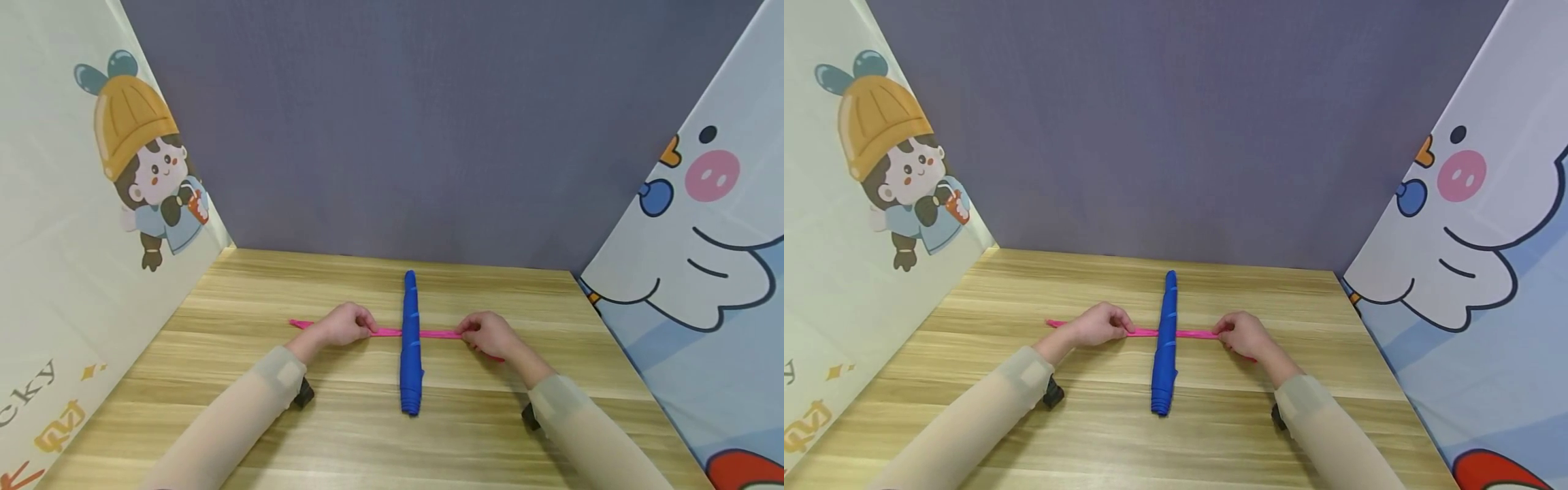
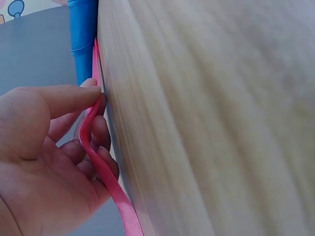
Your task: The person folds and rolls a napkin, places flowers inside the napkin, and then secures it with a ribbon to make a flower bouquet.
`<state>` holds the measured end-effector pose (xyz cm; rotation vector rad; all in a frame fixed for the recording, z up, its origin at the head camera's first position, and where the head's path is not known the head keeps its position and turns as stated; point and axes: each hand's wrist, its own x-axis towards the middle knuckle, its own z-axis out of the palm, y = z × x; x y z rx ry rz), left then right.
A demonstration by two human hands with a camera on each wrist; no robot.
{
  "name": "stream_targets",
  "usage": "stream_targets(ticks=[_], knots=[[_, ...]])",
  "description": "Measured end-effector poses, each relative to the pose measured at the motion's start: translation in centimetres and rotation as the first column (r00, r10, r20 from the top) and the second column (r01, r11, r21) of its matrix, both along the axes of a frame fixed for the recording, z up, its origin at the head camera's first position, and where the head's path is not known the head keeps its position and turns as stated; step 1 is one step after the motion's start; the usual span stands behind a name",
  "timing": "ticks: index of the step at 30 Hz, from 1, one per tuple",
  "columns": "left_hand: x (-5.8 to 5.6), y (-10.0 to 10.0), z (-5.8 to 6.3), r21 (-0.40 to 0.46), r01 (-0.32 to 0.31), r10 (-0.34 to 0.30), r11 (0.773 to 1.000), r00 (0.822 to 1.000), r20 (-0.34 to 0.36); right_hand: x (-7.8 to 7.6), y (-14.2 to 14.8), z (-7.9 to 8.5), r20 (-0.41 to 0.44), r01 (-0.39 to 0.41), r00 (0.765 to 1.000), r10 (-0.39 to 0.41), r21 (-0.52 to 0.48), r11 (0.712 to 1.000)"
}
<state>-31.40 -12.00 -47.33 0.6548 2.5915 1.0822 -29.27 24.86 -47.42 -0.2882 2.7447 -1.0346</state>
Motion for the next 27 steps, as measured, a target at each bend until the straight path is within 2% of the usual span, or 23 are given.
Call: stream_targets(ticks=[7, 14, 20, 27], knots=[[0.0, -0.1, 0.1, -0.006, 0.0, 0.0, 1.0, 1.0, 0.002, 0.1, 0.3, -0.1, 0.004, -0.011, 1.0, 0.011, -0.009, 1.0], [0.0, -0.6, 0.1, -0.003, -0.003, 0.003, 1.0, 1.0, 0.011, 0.3, 1.0, 0.6, 0.028, -0.022, 0.999, 0.024, -0.049, 0.999], [0.0, -0.9, 0.3, 0.012, 0.003, -0.003, 1.0, 1.0, 0.024, 0.5, 1.8, 0.8, 0.06, -0.001, 0.998, 0.005, -0.074, 0.997], [-0.4, -1.5, 0.4, 0.002, -0.04, 0.04, 0.999, 0.998, 0.042, 0.4, 2.8, 0.8, 0.072, 0.038, 0.997, -0.032, -0.082, 0.996]])
